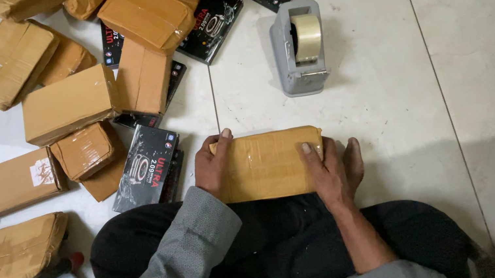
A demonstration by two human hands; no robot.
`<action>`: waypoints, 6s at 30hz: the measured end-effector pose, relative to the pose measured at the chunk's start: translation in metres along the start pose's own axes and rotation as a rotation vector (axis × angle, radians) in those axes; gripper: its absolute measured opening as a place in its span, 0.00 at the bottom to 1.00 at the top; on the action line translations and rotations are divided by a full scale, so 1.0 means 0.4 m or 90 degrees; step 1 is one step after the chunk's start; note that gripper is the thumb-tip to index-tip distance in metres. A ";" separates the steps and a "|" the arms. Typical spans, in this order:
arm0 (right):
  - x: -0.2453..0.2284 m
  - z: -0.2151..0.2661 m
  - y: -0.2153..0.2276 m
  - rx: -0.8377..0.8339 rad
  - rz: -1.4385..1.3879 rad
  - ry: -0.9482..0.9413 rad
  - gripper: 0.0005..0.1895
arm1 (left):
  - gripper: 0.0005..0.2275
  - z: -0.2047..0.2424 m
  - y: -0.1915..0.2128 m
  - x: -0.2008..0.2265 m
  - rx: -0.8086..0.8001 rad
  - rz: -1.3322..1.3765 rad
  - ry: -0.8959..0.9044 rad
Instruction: The person sits on the floor and packs smartwatch boxes into cardboard shipping boxes. They place white foam padding inside the boxes, insert the product, close the flaps, and seal the packages with packing tape using a tape dispenser.
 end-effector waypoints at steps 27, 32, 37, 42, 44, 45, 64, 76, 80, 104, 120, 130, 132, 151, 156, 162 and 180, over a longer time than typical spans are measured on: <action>0.089 -0.228 0.002 0.131 -0.256 -0.090 0.17 | 0.10 0.015 -0.213 0.103 -0.044 -0.206 -0.294; 0.071 -0.462 -0.071 0.073 -0.022 0.029 0.18 | 0.21 -0.139 -0.423 -0.036 -0.188 0.171 0.138; 0.123 -0.560 -0.151 -0.115 -0.133 -0.179 0.16 | 0.32 -0.218 -0.514 -0.079 -0.235 0.369 0.286; 0.105 -0.539 -0.100 -0.140 -0.265 -0.229 0.15 | 0.37 -0.231 -0.540 -0.075 -0.266 0.447 0.280; 0.089 -0.478 -0.052 -0.152 -0.369 -0.168 0.10 | 0.36 -0.228 -0.530 -0.076 -0.254 0.461 0.274; 0.094 -0.430 -0.042 -0.169 -0.370 -0.191 0.11 | 0.36 -0.226 -0.517 -0.080 -0.243 0.409 0.274; 0.105 -0.225 -0.018 -0.127 -0.579 -0.334 0.41 | 0.49 -0.118 -0.345 0.093 -0.318 -1.033 -0.371; 0.050 -0.222 0.005 -0.106 -0.507 -0.312 0.41 | 0.21 -0.329 -0.524 -0.047 -0.257 0.043 0.196; 0.078 -0.214 -0.023 -0.117 -0.477 -0.363 0.40 | 0.14 -0.345 -0.547 -0.094 -0.277 0.036 0.183; 0.163 -0.081 -0.148 -0.185 -0.368 -0.318 0.31 | 0.14 -0.293 -0.420 0.009 -0.270 -0.546 -0.323; 0.090 -0.150 -0.203 -0.194 -0.170 -0.113 0.29 | 0.12 -0.243 -0.283 0.059 -0.113 -0.508 -0.441; 0.086 -0.148 -0.229 -0.214 -0.187 -0.136 0.27 | 0.14 -0.263 -0.277 0.045 -0.073 -0.577 -0.288; 0.097 -0.133 -0.239 -0.248 -0.205 -0.204 0.29 | 0.17 -0.261 -0.276 0.062 -0.046 -0.546 -0.337; -0.053 -0.073 -0.170 -0.091 -0.172 0.154 0.24 | 0.14 -0.169 -0.189 0.104 0.189 -0.581 -0.529; -0.031 -0.038 -0.267 -0.274 -0.290 0.042 0.27 | 0.13 -0.098 -0.121 0.029 0.202 -0.843 -0.363; -0.010 -0.116 -0.349 -0.330 -0.366 0.021 0.30 | 0.10 -0.100 -0.133 0.039 0.159 -0.820 -0.327; -0.102 -0.228 -0.339 -0.268 -0.062 0.246 0.19 | 0.11 -0.104 -0.140 0.049 0.164 -0.839 -0.322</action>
Point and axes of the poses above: each hand's wrist, its own z-axis away from the middle knuckle, its own y-axis out of the back of the hand, x = y × z, the point moved 8 cm from there along -z, towards the middle knuckle, and after that the axes turned 1 degree about -x, right-handed, at the moved point
